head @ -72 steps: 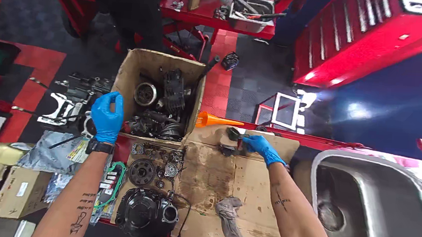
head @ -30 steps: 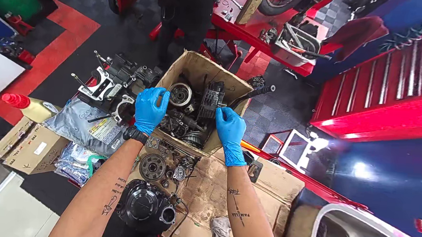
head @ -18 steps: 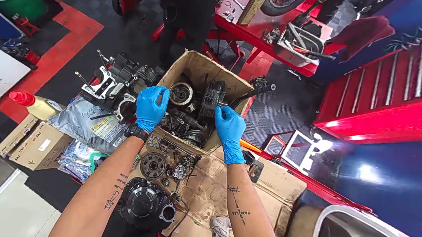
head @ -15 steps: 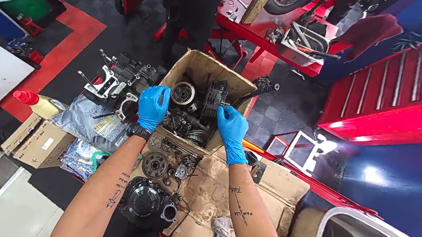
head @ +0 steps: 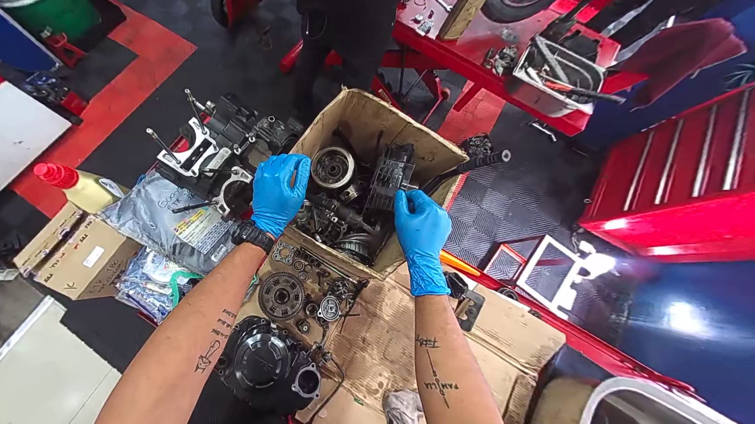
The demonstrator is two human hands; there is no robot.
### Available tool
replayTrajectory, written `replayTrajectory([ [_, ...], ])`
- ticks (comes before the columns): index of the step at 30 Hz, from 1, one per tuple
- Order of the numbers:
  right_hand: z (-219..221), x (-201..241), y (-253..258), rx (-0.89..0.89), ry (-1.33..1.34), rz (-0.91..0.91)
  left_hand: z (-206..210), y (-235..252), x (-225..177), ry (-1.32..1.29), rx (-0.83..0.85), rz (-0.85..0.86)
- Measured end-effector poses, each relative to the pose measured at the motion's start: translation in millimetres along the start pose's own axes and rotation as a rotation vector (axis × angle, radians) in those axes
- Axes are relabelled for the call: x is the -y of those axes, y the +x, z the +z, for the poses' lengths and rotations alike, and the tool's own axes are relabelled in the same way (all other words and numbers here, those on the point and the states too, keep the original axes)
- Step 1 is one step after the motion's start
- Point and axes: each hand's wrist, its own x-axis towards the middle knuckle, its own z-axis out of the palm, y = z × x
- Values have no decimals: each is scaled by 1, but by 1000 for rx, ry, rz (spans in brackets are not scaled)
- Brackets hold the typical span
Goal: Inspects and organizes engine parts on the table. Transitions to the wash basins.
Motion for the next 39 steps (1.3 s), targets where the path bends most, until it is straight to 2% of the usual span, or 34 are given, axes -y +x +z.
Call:
replayTrajectory([
  [12, 1, -1, 0, -54, 36, -24, -2, 0, 0, -20, 26, -24],
  [14, -4, 1, 3, -69, 106, 34, -1, 1, 0, -19, 7, -15],
  [17, -20, 24, 17, 61, 178, 231, 0, 2, -1, -30, -14, -15],
  [20, -3, 49, 33, 141, 79, 323, -1, 1, -2, -43, -1, -26],
  [25, 41, 59, 62, 140, -127, 406, -1, 2, 0, -67, 17, -30],
  [39, 47, 81, 84, 240, -466, 445, 2, 1, 1, -128, -17, -30],
])
